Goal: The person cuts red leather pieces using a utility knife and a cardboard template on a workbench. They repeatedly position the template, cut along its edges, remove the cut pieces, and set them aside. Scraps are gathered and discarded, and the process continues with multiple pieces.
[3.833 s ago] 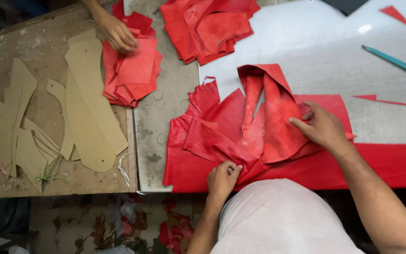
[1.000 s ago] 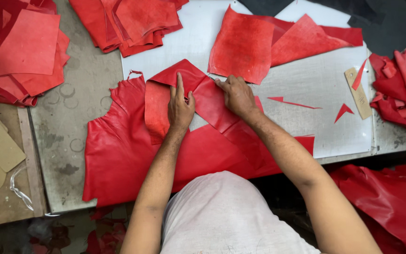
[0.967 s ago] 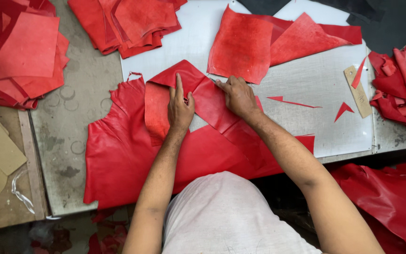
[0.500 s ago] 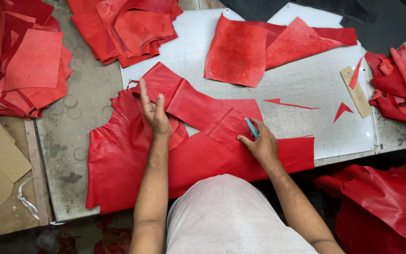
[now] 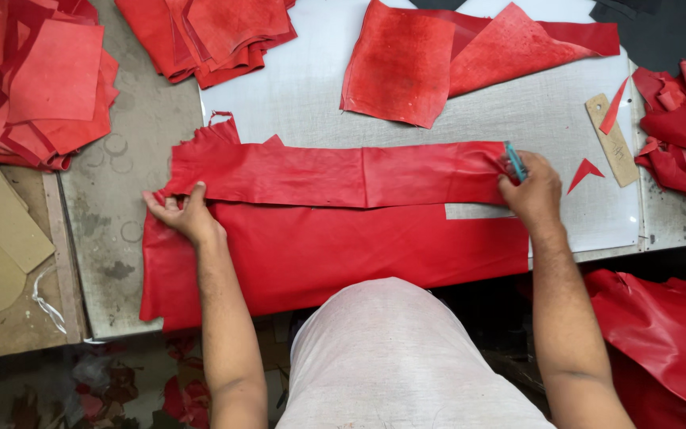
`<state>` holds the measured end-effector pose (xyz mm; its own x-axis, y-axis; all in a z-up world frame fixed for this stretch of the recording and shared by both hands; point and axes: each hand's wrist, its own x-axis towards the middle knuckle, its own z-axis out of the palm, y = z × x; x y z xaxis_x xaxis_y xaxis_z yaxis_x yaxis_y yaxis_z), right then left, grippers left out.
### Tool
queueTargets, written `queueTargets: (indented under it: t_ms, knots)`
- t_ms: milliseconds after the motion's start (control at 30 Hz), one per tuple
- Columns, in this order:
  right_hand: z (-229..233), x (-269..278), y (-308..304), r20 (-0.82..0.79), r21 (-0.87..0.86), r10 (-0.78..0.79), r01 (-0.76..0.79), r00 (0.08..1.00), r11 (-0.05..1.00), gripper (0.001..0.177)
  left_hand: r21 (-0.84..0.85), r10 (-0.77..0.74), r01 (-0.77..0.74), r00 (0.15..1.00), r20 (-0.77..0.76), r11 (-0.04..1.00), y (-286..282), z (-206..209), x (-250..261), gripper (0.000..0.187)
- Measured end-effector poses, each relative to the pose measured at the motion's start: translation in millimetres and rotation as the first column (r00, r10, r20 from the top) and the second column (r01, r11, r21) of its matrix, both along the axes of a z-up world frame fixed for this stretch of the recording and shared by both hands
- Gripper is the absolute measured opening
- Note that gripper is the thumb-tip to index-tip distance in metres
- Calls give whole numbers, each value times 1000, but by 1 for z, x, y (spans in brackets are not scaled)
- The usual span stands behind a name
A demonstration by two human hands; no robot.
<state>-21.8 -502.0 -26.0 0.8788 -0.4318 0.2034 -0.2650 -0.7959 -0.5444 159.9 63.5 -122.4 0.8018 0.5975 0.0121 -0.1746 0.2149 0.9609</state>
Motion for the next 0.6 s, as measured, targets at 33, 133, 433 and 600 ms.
queueTargets:
  t_ms: [33,133,433,600]
  knots:
    - [-5,-1,-15,-1,-32,-2,2,1000,999,35,24,-10,11,1000,-14,1000,-1,-10,-13,104]
    - [-25,5,-50,25,-83,14,-12,1000,996,35,114,-11,12,1000,-7,993,2,-31,-46,94]
    - [-51,41,-124,179,-306,153,-93,972,947,27,133,88,-90,996,21,987,44,-59,-69,56]
    - [-36,54,-85,251,-284,216,-142,944,948,37,364,198,-208,978,66,908,52,-40,-84,36]
